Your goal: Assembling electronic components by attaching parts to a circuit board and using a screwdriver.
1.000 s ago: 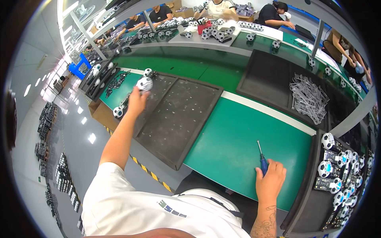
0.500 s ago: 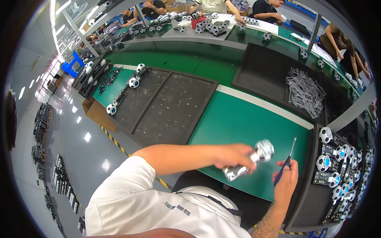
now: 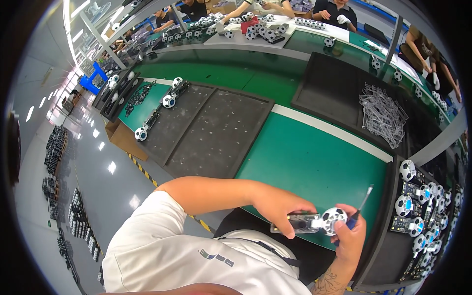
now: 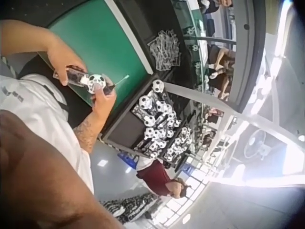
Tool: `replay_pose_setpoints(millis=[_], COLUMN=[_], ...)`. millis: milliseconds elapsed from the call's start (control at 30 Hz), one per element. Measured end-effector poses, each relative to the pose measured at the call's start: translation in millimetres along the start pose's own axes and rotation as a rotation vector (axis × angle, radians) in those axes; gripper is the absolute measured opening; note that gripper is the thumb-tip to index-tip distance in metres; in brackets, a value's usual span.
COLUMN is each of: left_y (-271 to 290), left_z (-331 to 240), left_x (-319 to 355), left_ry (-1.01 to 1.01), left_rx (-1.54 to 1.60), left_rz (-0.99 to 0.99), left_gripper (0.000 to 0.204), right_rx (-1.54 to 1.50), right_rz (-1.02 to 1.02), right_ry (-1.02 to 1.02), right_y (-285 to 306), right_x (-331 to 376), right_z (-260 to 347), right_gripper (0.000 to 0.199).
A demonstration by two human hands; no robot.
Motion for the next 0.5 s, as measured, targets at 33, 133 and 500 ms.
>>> replay_pose_setpoints(millis=[33, 133, 500], left_y=[2, 16, 64], left_z=[1, 3, 30], left_x=[3, 0, -53], left_ry=[0.021, -0.076, -0.361], left_rx=[0.059, 0.108, 0.889], left_rz=[-0.009, -0.06, -0.074], left_gripper=[0.033, 0.033, 0.046], right_rx=[-0.033, -0.119, -0.782], right_rz=[-0.013, -0.011, 0.039], right_ry=[0.039, 0.104, 0.199], right_y=[4, 17, -12], right_x=[-1, -4, -20], right_z=[1, 1, -7], right_gripper=[0.057, 0.062, 0.058])
Point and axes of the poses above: each hand's wrist, its own x-axis away from the middle knuckle, its own y-axis out of the back of the hand, z = x × y, the point moved 4 cm from there along -x, towards the middle knuckle, and after that the axes turned 10 degrees about -y, right-handed, at the moved point
